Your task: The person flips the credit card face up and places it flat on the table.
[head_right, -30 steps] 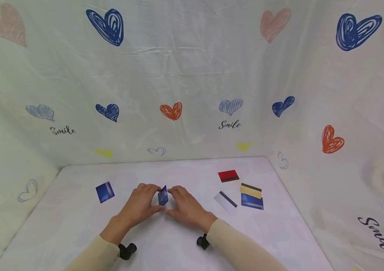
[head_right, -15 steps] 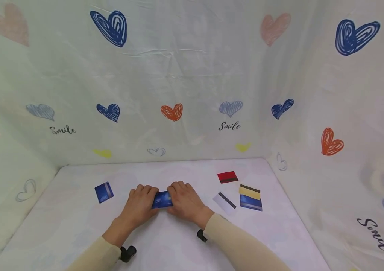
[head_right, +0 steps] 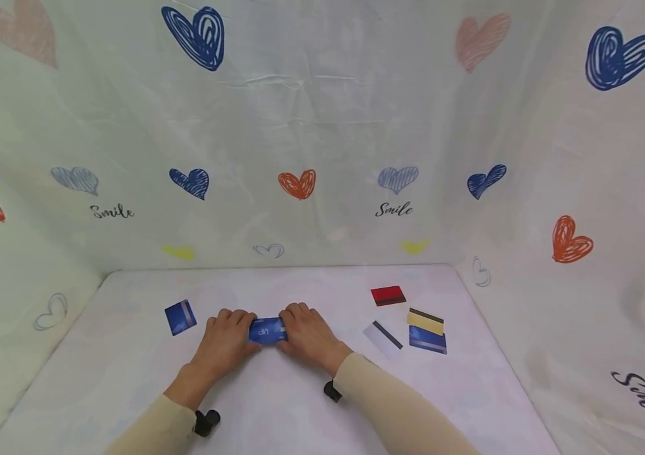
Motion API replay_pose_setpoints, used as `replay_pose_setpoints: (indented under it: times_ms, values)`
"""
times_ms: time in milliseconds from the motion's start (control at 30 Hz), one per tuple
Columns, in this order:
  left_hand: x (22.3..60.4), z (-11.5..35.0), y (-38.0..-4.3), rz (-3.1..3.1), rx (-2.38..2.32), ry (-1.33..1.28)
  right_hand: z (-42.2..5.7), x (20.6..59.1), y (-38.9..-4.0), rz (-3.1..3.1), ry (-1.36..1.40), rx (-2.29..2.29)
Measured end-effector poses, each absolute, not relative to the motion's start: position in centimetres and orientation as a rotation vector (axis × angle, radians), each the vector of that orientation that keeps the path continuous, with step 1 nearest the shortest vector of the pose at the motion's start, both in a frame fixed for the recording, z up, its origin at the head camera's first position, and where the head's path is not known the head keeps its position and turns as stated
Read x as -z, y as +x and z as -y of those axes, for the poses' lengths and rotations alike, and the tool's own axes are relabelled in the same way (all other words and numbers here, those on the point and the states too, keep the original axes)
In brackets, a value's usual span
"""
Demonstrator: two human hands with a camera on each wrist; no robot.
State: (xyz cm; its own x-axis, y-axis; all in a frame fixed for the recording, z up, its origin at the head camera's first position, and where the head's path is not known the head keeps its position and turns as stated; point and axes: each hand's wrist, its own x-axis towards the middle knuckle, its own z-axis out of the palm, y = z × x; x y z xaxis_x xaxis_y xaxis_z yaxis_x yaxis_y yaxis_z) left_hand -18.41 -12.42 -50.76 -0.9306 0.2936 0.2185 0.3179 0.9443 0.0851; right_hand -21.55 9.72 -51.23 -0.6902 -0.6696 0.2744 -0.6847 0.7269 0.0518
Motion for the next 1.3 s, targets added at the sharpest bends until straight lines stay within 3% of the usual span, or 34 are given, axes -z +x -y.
replay_pose_setpoints:
  times_ms: [633, 1033, 1300]
  values:
    - [51.9, 16.0, -19.4, 3.045, 0.270, -0.381, -5.4, 52.0, -22.7, 2.904, 1.055, -0.080]
    - [50.7, 14.5, -15.0, 3.236, 0.368, -0.561, -6.3, 51.5, -19.4, 3.012, 1.123, 0.098]
    - [51.8, 15.8, -15.3, 3.256, 0.382, -0.526, -5.0, 51.5, -19.1, 3.061, 1.175, 0.125]
